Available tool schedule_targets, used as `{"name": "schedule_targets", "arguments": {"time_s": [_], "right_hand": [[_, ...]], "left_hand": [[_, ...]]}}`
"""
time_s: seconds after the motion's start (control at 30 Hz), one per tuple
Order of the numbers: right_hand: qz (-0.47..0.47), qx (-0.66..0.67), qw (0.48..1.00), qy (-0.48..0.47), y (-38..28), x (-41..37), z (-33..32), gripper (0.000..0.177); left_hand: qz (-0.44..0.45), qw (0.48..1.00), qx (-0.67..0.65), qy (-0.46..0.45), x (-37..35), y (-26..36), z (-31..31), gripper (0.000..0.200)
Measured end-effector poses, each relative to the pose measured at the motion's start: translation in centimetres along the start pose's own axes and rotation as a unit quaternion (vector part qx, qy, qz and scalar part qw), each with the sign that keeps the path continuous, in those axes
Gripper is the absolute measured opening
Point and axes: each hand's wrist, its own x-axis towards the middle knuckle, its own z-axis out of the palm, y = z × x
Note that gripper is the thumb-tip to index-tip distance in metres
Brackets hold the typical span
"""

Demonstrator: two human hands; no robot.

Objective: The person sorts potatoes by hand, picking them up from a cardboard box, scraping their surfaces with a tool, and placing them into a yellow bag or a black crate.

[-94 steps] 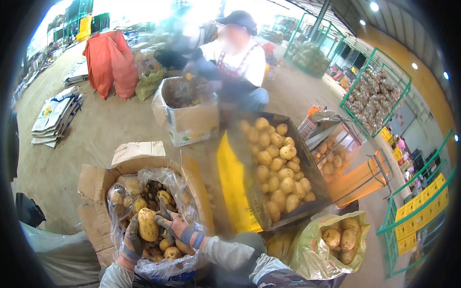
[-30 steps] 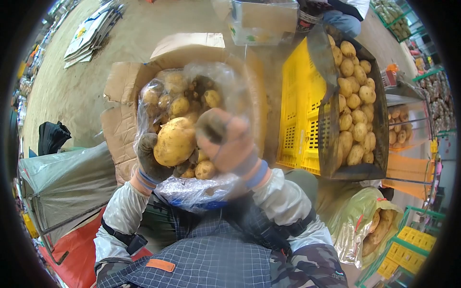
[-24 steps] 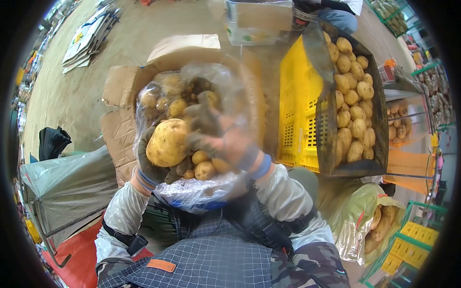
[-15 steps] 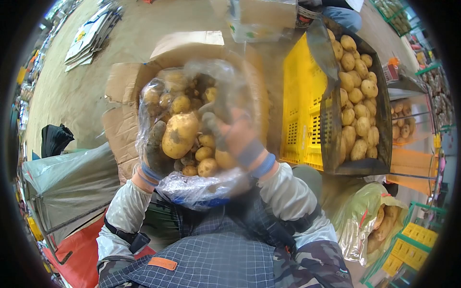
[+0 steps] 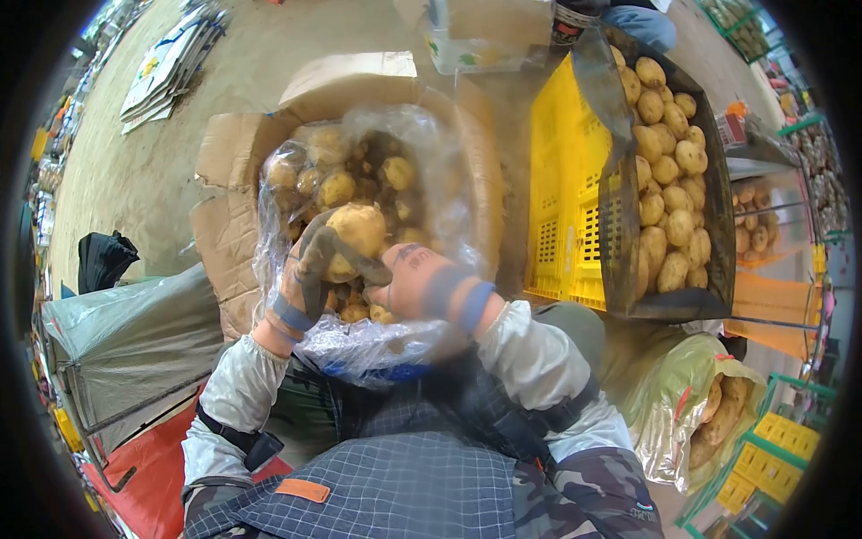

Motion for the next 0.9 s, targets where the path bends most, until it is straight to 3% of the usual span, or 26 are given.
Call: {"name": "schedule_targets", "arguments": {"time_s": [0.1,0.13,0.17,0.2,0.27,0.3,0.37,0.4,0.43,0.53,0.6,0.73,0.83,0.9], "right_hand": [[0.031,0.112,0.992,0.045,1.0,0.1,-0.7,0.058],[0.042,0.105,0.987,0.118,2.1,0.4,-0.3,0.056],[0.054,0.098,0.976,0.189,2.6,0.6,-0.4,0.055],[0.021,0.179,0.965,0.189,3.1,0.7,-0.7,0.056],[-0.041,0.338,0.922,0.183,3.7,0.9,-1.4,0.057],[-0.069,0.428,0.887,0.162,3.5,1.3,-1.2,0.063],[-0.084,0.513,0.846,0.116,2.4,0.7,-1.3,0.064],[-0.100,0.533,0.834,0.101,1.7,0.2,-1.5,0.064],[-0.115,0.552,0.821,0.085,1.0,-0.3,-1.8,0.064],[-0.163,0.544,0.821,0.062,0.1,-1.0,-1.9,0.061],[-0.161,0.560,0.811,0.048,0.1,-1.3,-1.6,0.056],[-0.118,0.690,0.714,0.006,0.1,-2.1,-1.2,0.043],[-0.096,0.752,0.652,-0.011,1.9,-2.0,-0.1,0.035],[-0.082,0.755,0.650,0.029,1.4,-2.7,0.4,0.038]], "left_hand": [[-0.110,0.981,-0.161,0.009,0.4,-0.5,-0.4,0.058],[-0.154,0.961,-0.228,0.016,0.6,-0.9,-0.7,0.057],[-0.147,0.948,-0.283,0.003,0.8,-1.1,-0.8,0.056],[-0.139,0.931,-0.338,-0.011,1.0,-1.3,-1.0,0.055],[-0.055,0.973,-0.223,-0.018,1.1,-1.9,-1.2,0.055],[0.021,0.999,-0.047,-0.011,0.9,-2.2,-1.3,0.056],[-0.009,0.998,-0.058,0.007,0.9,-2.3,-1.1,0.052],[-0.114,0.963,-0.244,0.018,1.2,-1.6,-0.7,0.048],[-0.213,0.883,-0.418,0.029,1.2,-1.2,-0.5,0.044],[-0.168,0.942,-0.258,-0.130,0.3,-2.6,-2.5,0.041],[-0.169,0.952,-0.208,-0.150,0.1,-2.5,-3.0,0.036],[-0.171,0.960,-0.106,-0.193,-0.2,-2.2,-3.2,0.028],[-0.115,0.984,-0.002,-0.136,-0.8,-2.1,-2.4,0.028],[-0.081,0.991,0.019,-0.100,-1.1,-1.4,-1.5,0.035]]}}
